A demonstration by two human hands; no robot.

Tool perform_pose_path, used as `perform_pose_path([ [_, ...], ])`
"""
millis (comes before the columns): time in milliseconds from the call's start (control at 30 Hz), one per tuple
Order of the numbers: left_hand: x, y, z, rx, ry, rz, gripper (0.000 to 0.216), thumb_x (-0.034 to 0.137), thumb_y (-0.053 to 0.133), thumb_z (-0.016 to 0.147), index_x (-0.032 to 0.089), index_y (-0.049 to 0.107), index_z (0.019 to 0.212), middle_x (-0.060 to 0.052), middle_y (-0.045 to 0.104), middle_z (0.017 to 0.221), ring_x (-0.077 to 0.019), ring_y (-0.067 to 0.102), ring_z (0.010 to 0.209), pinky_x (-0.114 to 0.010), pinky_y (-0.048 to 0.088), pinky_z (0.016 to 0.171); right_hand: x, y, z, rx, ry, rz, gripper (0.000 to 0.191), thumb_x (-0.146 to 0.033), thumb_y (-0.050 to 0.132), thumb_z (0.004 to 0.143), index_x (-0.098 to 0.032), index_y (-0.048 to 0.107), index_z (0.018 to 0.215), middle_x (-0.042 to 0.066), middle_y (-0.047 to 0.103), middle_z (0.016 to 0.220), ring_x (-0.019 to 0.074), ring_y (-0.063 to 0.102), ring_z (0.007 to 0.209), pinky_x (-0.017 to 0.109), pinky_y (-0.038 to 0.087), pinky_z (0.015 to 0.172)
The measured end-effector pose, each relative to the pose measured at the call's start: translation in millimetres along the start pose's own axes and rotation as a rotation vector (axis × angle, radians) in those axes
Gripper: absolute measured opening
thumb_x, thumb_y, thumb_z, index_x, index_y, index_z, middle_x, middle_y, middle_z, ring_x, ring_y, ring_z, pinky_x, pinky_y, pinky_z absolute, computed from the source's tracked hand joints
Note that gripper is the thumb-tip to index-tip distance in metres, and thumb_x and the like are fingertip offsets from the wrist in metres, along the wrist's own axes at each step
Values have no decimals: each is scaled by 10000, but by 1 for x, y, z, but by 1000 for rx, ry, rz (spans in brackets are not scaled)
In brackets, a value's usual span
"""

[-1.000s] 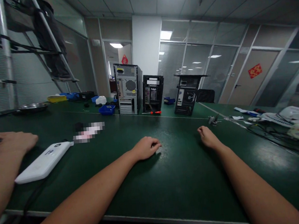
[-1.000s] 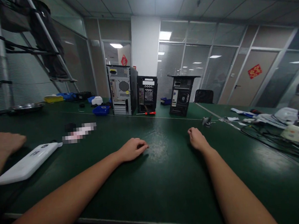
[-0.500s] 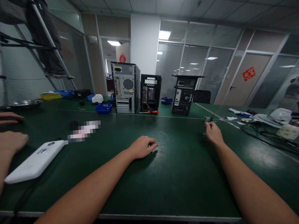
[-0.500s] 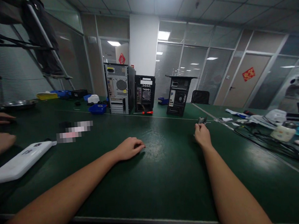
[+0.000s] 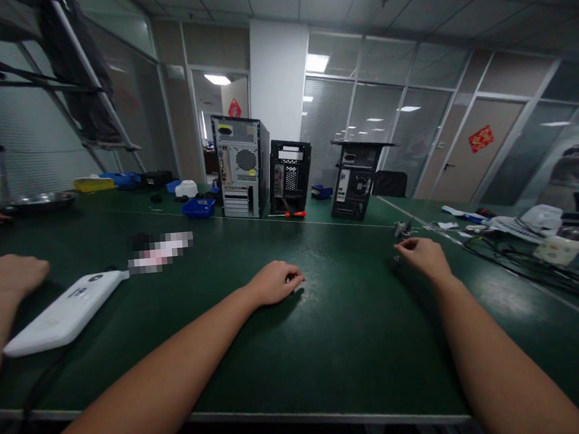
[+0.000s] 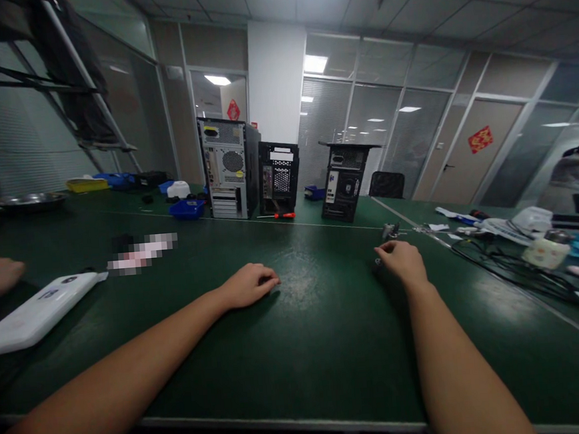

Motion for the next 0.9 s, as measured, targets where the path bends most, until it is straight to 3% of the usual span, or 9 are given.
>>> perform_pose_path([
  [333,-3,0,0,7,-6,-3,316,396,524,958,188,760,982,-55,724,841,-174,623,750,-263,395,674,0,1,-1,-90,-1,-35,313,-487,685,750,-229,797,890,95,747,836,260,674,832,338,456,708],
  [633,-2,3,0,-7,-3,-3,317,384,517,959,184,758,1005,-63,739,889,-178,636,783,-261,406,701,-7,7,-2,-59,-93,45,331,-423,637,822,-164,801,948,129,758,919,252,672,863,329,456,745],
  [900,-3,3,-1,0,-2,-5,324,403,516,963,190,758,984,-59,736,868,-171,630,754,-256,396,683,4,10,-3,-68,25,152,321,-455,703,759,-172,790,885,135,750,839,256,672,769,343,452,668],
])
Point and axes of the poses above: each hand's wrist, its own z-axis towards the middle knuckle, its own y-axis out of the palm, x = y × z, the point moved 10 cm from there along z, towards the middle knuckle
